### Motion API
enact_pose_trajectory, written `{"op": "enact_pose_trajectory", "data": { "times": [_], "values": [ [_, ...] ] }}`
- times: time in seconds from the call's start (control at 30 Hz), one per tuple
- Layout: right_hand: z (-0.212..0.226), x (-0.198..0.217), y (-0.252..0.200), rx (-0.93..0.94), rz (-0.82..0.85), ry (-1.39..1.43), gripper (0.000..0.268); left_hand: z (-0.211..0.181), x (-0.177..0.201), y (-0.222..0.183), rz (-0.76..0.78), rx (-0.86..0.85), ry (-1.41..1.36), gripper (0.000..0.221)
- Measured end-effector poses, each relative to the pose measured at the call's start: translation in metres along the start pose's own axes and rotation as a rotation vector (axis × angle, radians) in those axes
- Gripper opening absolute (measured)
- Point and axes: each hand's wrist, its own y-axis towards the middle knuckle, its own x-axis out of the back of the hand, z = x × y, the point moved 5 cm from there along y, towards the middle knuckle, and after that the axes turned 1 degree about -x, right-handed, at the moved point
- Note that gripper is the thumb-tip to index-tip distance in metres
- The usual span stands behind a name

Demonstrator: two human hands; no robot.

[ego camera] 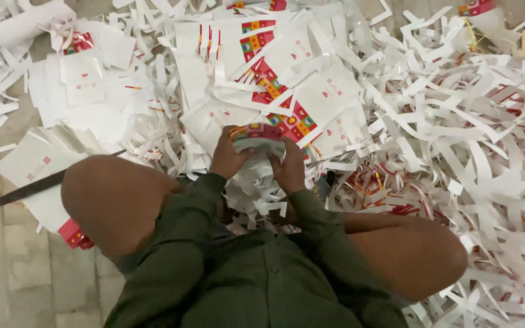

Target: The person is sitting on a floor covered in paper scraps, picking out semi-assembled paper bags and stacking them neatly.

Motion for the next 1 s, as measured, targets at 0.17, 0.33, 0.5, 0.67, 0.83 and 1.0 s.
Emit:
{"op": "enact_pose_trajectory", "data": {
  "times": [0.17,0.33,0.5,0.67,0.83,1.0],
  "values": [
    [-0.024,-0.025,-0.027,-0.263,0.177,0.137,0.026,0.024,-0.015,-0.019,-0.015,0.054,0.097,0.035],
    [0.008,0.019,-0.006,-0.172,0.010,0.359,0.020,-0.025,-0.009,-0.027,-0.086,-0.097,-0.093,0.027],
    [-0.035,-0.022,-0.029,-0.046,0.154,0.303,0.042,0.025,-0.013,-0.019,-0.133,-0.065,0.153,0.034],
    [-0.040,-0.014,-0.030,-0.475,0.304,0.213,0.032,0.008,-0.008,-0.027,-0.064,0.025,0.226,0.019],
    [-0.030,0.005,-0.006,-0.300,0.186,0.276,0.036,-0.013,0.003,0.006,-0.055,0.012,0.172,0.020],
    [-0.001,0.004,-0.013,-0.595,0.114,0.876,0.041,-0.005,0.001,0.001,-0.144,0.230,-0.358,0.040]
  ]
}}
